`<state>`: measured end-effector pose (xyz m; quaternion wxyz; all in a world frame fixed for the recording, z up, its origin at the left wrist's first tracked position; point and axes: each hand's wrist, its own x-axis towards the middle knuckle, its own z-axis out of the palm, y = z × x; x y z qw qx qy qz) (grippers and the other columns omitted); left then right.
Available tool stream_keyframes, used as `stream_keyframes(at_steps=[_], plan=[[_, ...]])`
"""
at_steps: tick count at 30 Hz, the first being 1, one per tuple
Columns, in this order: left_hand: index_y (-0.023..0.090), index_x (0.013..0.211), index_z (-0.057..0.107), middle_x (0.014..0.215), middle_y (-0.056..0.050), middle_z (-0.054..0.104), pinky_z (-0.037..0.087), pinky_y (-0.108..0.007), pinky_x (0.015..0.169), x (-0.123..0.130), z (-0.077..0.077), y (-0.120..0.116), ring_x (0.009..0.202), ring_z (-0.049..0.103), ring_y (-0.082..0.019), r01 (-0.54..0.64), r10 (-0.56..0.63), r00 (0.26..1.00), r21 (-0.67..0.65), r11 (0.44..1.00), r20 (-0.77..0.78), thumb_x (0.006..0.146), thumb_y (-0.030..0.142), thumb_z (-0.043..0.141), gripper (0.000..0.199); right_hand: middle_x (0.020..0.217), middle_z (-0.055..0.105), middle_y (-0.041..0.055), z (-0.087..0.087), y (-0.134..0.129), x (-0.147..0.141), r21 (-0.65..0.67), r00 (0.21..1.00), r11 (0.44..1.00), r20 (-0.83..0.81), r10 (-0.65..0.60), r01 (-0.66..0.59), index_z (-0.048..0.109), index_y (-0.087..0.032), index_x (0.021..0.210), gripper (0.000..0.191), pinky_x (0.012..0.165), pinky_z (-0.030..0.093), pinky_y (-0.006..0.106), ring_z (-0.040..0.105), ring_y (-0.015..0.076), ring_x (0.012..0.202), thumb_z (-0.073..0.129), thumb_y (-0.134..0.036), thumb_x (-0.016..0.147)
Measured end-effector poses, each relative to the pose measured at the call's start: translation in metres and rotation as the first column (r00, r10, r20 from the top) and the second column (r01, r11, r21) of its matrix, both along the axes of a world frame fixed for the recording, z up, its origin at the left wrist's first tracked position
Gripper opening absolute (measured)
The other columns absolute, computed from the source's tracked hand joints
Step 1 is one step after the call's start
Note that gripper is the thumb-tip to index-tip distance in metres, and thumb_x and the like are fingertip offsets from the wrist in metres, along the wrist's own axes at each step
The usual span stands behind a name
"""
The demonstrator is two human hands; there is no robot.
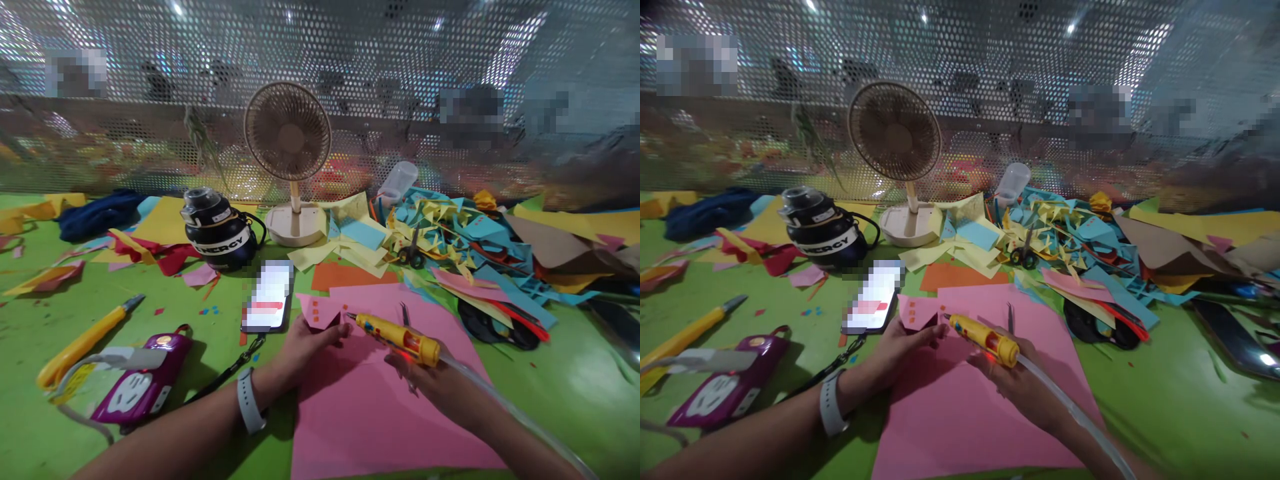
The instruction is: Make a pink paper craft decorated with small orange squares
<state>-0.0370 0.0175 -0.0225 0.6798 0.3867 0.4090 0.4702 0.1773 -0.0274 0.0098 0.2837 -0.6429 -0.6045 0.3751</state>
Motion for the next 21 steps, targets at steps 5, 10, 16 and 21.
stream_keyframes(at_steps=[5,10,16,21], plan=[[0.014,0.077,0.069,0.074,-0.003,0.067,0.05,-0.024,0.059,0.0,-0.001,0.001,0.064,0.059,-0.012,-0.003,0.003,1.0,0.002,1.0,-0.003,0.065,0.03,0.085,0.026,0.099,0.069,0.0125,0.002,0.001,-0.001,-0.08,0.997,0.997,-0.078,0.004,-0.01,0.071,-0.024,0.101,0.034,0.046,0.057,0.028,0.067,0.0213,0.064,0.062,-0.046,0.077],[0.014,0.078,0.069,0.075,-0.003,0.067,0.05,-0.024,0.06,-0.001,-0.001,0.0,0.064,0.058,-0.012,0.008,-0.008,1.0,0.009,1.0,-0.013,0.067,0.03,0.084,0.025,0.105,0.067,0.0133,-0.001,0.0,-0.001,-0.107,0.992,0.994,-0.125,-0.018,0.004,0.07,-0.023,0.103,0.04,0.048,0.058,0.03,0.066,0.0207,0.061,0.061,-0.051,0.076],[0.014,0.077,0.068,0.075,-0.004,0.068,0.05,-0.027,0.062,-0.001,-0.001,-0.001,0.064,0.059,-0.014,0.002,-0.002,0.999,0.006,1.0,-0.041,0.067,0.033,0.083,0.026,0.078,0.066,0.0062,0.007,0.001,-0.001,-0.09,0.997,0.996,-0.078,-0.01,0.003,0.072,-0.022,0.095,0.045,0.045,0.055,0.029,0.057,0.0158,0.048,0.061,-0.06,0.074],[0.015,0.079,0.068,0.075,-0.003,0.068,0.05,-0.026,0.062,0.0,0.001,-0.002,0.064,0.059,-0.013,0.008,-0.007,0.999,0.023,1.0,-0.032,0.067,0.034,0.083,0.027,0.073,0.065,0.0041,0.01,0.002,-0.003,-0.079,0.996,0.997,-0.084,-0.002,-0.005,0.071,-0.023,0.098,0.047,0.044,0.054,0.028,0.055,0.0145,0.045,0.061,-0.062,0.073]])
